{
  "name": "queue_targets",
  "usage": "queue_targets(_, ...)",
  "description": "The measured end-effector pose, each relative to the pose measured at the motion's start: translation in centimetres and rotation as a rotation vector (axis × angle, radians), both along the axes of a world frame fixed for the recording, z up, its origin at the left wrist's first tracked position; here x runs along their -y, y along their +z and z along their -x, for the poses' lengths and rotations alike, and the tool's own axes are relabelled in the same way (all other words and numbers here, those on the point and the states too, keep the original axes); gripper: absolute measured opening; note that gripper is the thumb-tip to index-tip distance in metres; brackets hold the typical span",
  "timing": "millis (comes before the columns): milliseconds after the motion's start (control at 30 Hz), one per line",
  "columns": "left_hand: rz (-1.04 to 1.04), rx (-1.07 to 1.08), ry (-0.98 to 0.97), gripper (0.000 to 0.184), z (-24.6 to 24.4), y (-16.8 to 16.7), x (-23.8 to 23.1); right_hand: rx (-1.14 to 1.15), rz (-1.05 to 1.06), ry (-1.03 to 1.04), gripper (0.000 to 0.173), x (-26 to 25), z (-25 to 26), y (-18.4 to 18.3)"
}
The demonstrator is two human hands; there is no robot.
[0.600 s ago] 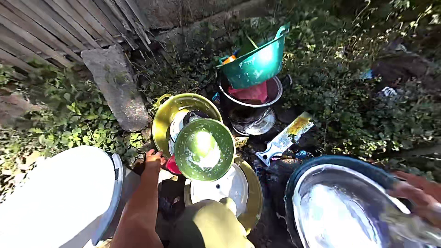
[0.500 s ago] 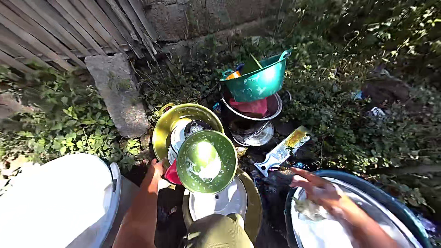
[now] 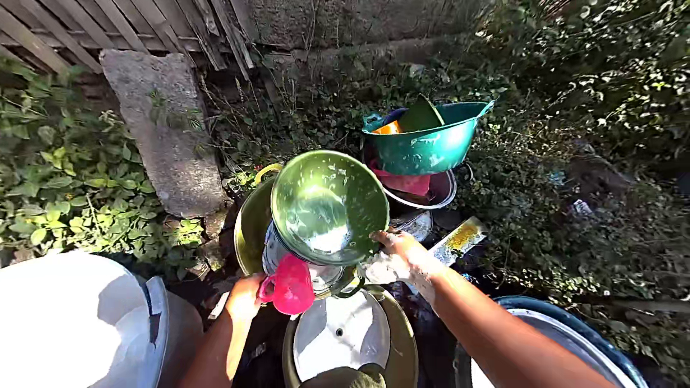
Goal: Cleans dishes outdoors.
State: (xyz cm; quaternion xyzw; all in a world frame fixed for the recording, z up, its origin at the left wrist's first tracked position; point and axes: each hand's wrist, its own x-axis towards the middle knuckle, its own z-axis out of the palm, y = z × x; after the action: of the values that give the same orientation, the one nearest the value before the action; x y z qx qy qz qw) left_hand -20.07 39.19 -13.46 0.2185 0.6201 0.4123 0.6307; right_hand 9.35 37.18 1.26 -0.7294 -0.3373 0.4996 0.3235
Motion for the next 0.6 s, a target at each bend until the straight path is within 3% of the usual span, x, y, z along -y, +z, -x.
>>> queue_targets(267,0.114,0.155,0.169,0.014,-2.8,5.1,-0.4,-0.119,0.019,0.098,0.036,-6.8,0.6,6.1)
queue_targets(367,0.046,0.149,0.217,0.013,-3.5,6.2,-0.5,-0.069,0.01,0.201,0.035,-7.3,1.2,7.1)
queue_targets(433,-0.006,0.139,0.242,0.018,-4.2,6.7,-1.4,-0.036,-0.026,0.221,0.043,-7.2,1.2,7.8)
queue_targets(500,-0.063,0.136,0.231,0.025,-5.3,7.6,-3.0,-0.017,-0.093,0.204,0.052,-6.6,0.4,8.4)
queue_targets(600,-0.15,0.204,0.228,0.022,-7.4,8.9,-6.4,0.08,-0.094,0.211,0.052,-4.7,-1.3,9.8)
